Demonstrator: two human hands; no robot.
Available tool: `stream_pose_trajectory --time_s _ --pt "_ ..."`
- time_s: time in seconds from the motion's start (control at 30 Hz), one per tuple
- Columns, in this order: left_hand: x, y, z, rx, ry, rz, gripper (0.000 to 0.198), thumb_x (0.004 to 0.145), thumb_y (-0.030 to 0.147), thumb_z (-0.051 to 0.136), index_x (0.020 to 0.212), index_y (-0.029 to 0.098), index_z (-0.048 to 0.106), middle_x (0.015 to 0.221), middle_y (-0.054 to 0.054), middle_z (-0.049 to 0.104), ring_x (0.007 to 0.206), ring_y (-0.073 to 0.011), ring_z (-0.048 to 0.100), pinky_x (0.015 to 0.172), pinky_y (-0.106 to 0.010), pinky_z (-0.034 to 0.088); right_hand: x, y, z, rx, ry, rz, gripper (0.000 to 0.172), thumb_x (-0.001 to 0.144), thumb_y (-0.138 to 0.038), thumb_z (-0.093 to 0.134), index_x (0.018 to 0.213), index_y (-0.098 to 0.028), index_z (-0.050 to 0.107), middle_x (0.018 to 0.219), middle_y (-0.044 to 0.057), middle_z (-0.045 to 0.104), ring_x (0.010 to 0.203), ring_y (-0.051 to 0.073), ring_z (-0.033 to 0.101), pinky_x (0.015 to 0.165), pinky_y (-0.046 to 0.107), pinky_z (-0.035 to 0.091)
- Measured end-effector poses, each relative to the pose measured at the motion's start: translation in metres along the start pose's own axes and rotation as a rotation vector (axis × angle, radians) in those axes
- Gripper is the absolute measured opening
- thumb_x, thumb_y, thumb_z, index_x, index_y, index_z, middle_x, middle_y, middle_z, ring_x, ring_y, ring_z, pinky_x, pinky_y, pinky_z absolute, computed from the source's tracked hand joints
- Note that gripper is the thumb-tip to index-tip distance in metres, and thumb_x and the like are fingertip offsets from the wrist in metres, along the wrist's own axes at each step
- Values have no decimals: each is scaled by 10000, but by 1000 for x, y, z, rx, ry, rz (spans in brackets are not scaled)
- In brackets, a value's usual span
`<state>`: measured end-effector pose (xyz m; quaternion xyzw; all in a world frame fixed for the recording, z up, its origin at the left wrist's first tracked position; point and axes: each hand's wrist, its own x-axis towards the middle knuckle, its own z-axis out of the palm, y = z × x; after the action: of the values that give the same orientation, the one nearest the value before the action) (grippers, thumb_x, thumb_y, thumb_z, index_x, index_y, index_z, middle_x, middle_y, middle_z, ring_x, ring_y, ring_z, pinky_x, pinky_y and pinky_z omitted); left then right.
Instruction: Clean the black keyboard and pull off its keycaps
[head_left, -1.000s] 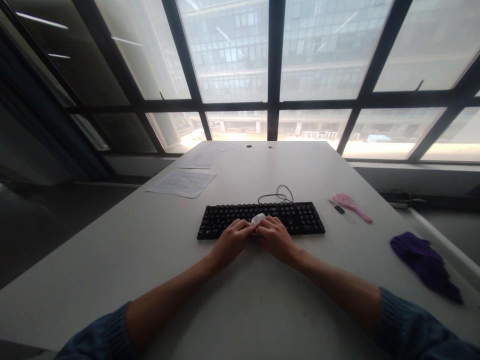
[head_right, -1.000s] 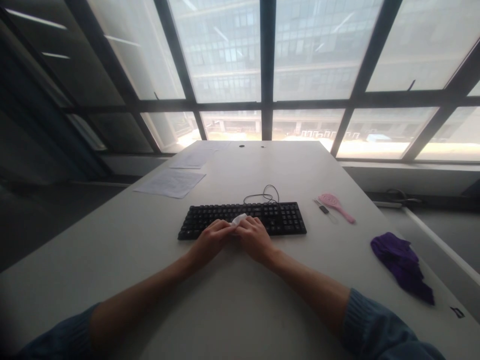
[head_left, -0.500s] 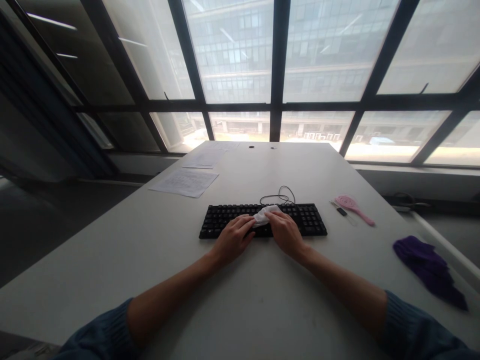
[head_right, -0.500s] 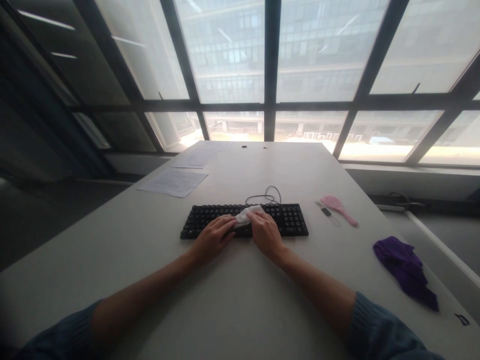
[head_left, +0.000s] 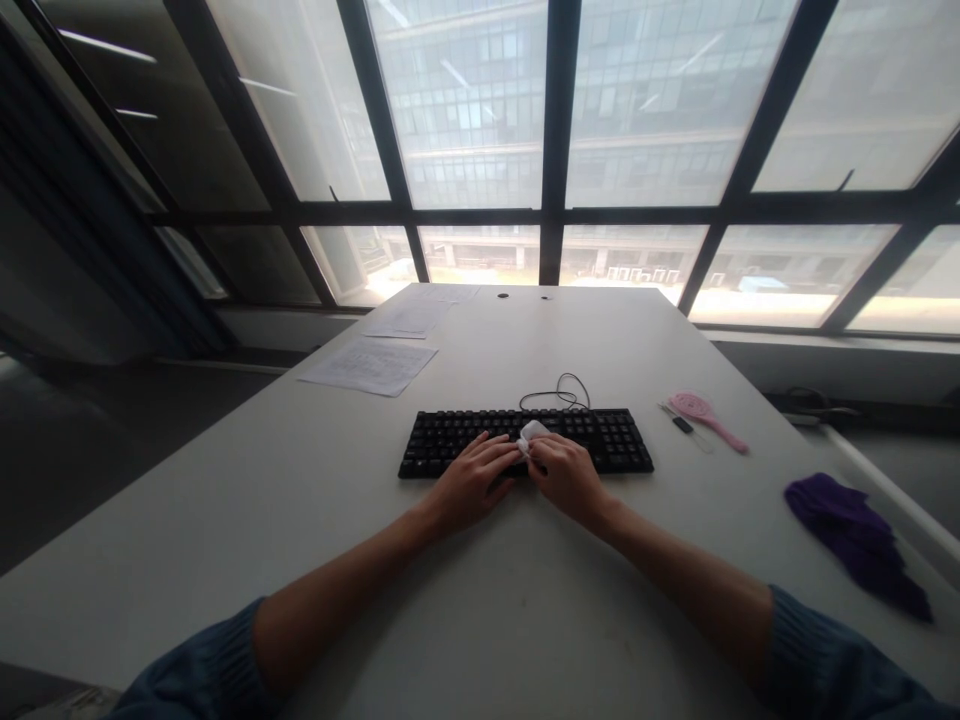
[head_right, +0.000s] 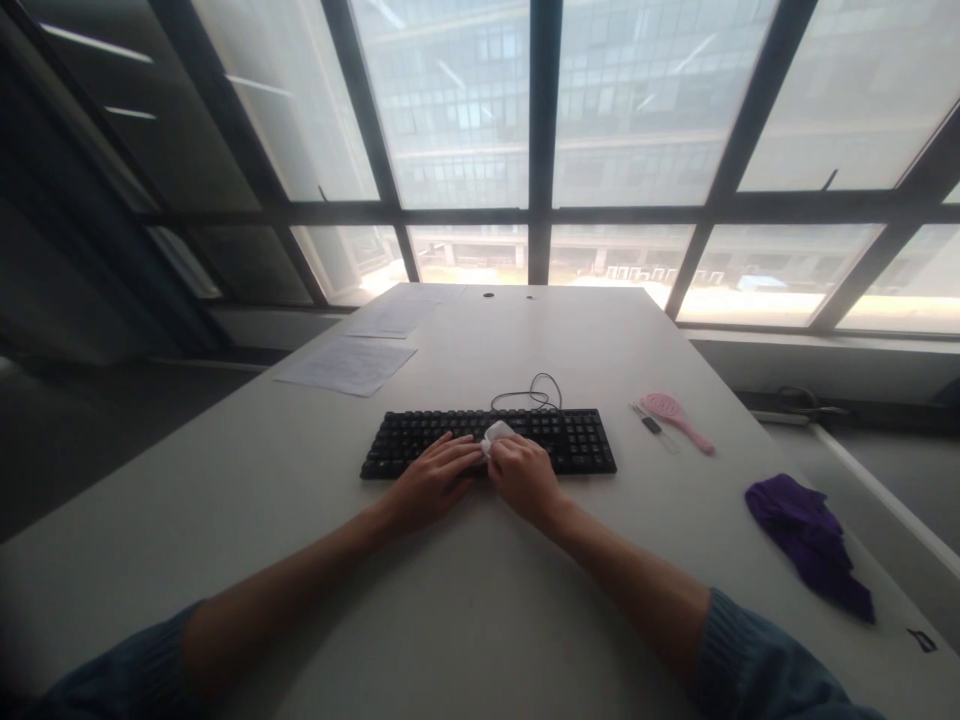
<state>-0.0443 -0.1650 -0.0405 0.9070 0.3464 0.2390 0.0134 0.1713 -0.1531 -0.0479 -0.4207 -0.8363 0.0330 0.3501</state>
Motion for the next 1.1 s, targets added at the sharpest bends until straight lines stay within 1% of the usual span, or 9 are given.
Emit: stream_pose_trajectory --time_s 0.13,0.27,0.33,0.4,0.5,0.7,0.87,0.93,1.1 --pt "1 0 3 9 13 -17 495 963 234 560 1451 210 478 1465 -106 546 1404 -258 461 1198 -519 347 2 7 -4 -58 47 133 144 942 -156 548 941 -214 679 961 66 744 913 203 697 811 274 513" --pt "0 -2 3 19 -2 -3 477 957 204 556 1430 184 501 1455 -113 555 1408 -264 458 1199 -521 355 7 21 -9 -19 132 144 267 950 -112 501 1115 -215 684 1163 76 732 1112 215 671 954 317 513" --pt "0 -3 4 17 -8 6 465 949 185 557 1413 178 521 1454 -116 556 1408 -265 458 1197 -521 361 7 24 -9 -35 107 134 350 931 -73 486 1194 -206 676 1277 92 692 1231 227 619 1035 354 488" --pt "-1 -4 4 8 -3 12 465 941 168 559 1405 184 532 1453 -116 558 1407 -268 460 1193 -526 368 6 22 -8 -59 38 117 392 906 -49 489 1209 -206 683 1319 97 671 1287 237 584 1067 380 478" --pt "-1 -4 5 -7 1 13 490 926 148 563 1413 195 529 1451 -112 561 1404 -270 464 1189 -527 375 2 13 -6 -77 -32 101 383 910 -64 492 1195 -221 693 1297 85 687 1274 234 598 1056 385 496" --pt "-1 -5 4 -21 6 14 534 909 120 560 1433 216 509 1463 -94 553 1409 -259 460 1189 -510 379 -4 -4 -7 -68 -66 57 356 922 -89 509 1191 -229 695 1288 78 695 1250 228 621 1028 370 518" --pt "-1 -5 2 -34 13 13 548 908 117 573 1441 220 493 1460 -97 555 1398 -253 475 1186 -503 385 -7 -11 -9 -10 -84 26 334 937 -130 533 1172 -292 705 1177 21 749 1088 195 708 945 299 547" --pt "-1 -5 2 -29 -1 8 531 911 118 571 1429 217 506 1458 -96 557 1403 -256 469 1189 -506 381 -4 -6 -13 0 -63 33 321 945 -140 532 1163 -293 711 1154 16 757 1057 191 720 941 290 546" --pt "-1 -6 2 -23 -2 21 505 912 123 562 1409 211 530 1472 -99 542 1409 -253 461 1188 -511 382 9 32 -26 -41 103 112 391 955 -70 450 1186 -241 714 1302 50 689 1268 202 610 1072 358 484"
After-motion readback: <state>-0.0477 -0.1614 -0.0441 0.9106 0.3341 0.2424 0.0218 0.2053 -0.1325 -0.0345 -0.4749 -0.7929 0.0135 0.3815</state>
